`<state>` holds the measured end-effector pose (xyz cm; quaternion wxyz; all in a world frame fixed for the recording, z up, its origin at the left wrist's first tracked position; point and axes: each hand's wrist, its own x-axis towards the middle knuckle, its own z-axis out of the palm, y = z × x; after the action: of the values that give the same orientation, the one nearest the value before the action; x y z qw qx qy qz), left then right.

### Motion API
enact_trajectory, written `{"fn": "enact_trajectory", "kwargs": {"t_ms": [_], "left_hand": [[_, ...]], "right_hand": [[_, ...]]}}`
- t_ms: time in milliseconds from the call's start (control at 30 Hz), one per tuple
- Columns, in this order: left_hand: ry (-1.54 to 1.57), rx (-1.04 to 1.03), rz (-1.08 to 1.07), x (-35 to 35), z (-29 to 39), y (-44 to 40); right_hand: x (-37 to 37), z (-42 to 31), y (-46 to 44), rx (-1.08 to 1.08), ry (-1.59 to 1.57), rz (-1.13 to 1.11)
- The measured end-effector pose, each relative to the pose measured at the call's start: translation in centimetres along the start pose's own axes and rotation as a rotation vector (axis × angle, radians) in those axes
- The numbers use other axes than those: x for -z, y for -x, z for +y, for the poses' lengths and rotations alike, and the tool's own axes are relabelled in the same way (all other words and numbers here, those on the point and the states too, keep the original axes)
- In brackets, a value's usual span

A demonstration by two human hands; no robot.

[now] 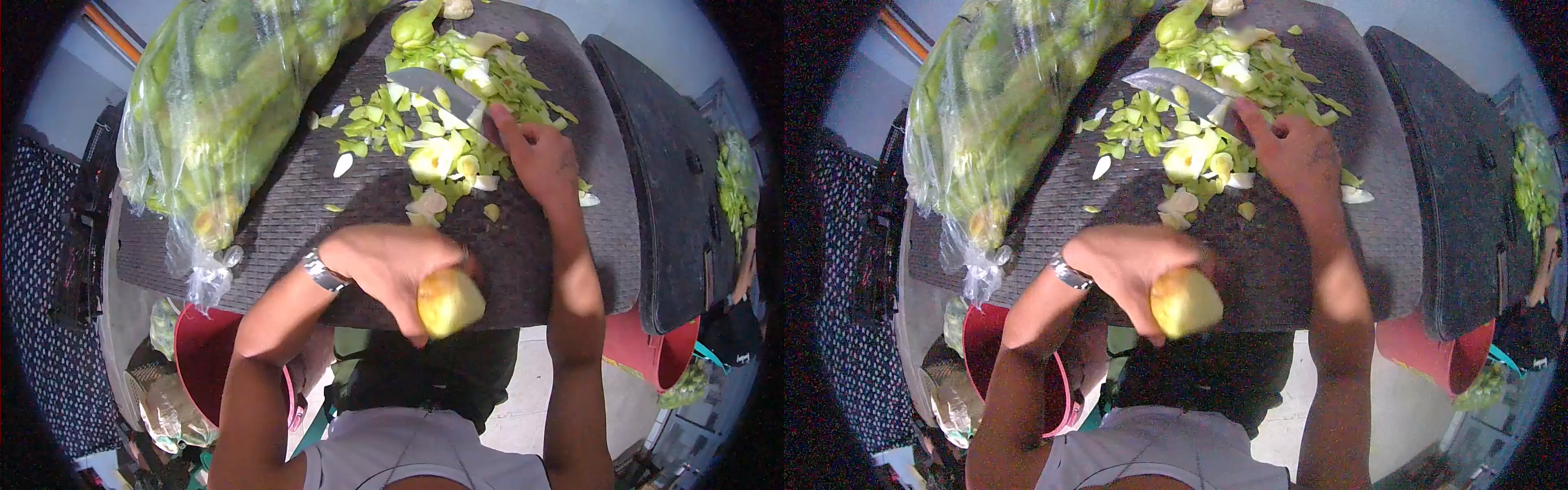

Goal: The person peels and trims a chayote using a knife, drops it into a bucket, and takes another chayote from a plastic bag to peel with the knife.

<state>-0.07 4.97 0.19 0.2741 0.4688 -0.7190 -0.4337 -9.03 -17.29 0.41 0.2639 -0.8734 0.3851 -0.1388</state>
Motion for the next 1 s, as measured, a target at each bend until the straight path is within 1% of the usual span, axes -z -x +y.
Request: {"fn": "enact_trajectory", "kwargs": {"t_ms": [67, 100, 167, 267, 333, 467, 567, 633, 667, 767, 833, 933, 967, 1000], "left_hand": [[-0.195, 0.038, 0.243, 1.9, 0.0, 1.2], [-0.14, 0.089, 0.412, 2.3, 0.2, 1.7], [-0.128, 0.068, 0.65, 2.9, -0.9, 2.2], [0.082, 0.269, 0.671, 3.4, -0.2, 3.1], [0.033, 0.25, 0.633, 3.4, 0.0, 3.0], [-0.149, 0.173, 0.516, 2.9, 0.0, 2.0], [-0.068, 0.166, 0.502, 2.5, -0.5, 1.6], [-0.063, 0.014, 0.582, 2.2, -1.5, 0.9], [-0.06, -0.062, 0.622, 2.1, -1.7, 0.7], [0.094, -0.056, 0.643, 2.1, -1.2, 0.5], [0.118, -0.054, 0.722, 2.1, -1.8, 0.5], [0.107, -0.095, 0.873, 2.7, -2.2, 0.7], [0.094, -0.118, 0.926, 3.0, -2.2, 0.8], [0.018, -0.051, 0.979, 3.4, -2.0, 1.3]], "right_hand": [[0.1, 0.0, 0.0, -0.009, -0.015, 0.008], [0.1, 0.2, -0.3, -0.009, -0.021, 0.006], [0.2, 0.2, -0.4, -0.012, -0.027, -0.001], [0.7, -0.6, 0.2, -0.019, 0.011, -0.036], [1.4, -1.2, 0.5, -0.035, 0.093, -0.062], [1.6, -1.5, 0.6, -0.051, 0.198, -0.019], [0.5, -0.4, 0.0, -0.057, 0.205, 0.067], [0.3, -0.4, 0.2, -0.059, 0.204, 0.122], [0.4, -0.6, 0.4, -0.057, 0.204, 0.113], [0.9, -1.3, 0.8, -0.063, 0.209, 0.102], [1.0, -1.5, 0.9, -0.086, 0.218, 0.114], [1.5, -1.4, 0.4, -0.147, 0.252, 0.088], [1.5, -1.0, 0.2, -0.141, 0.237, 0.127], [1.3, -0.3, -0.1, -0.135, 0.222, 0.166]]}}
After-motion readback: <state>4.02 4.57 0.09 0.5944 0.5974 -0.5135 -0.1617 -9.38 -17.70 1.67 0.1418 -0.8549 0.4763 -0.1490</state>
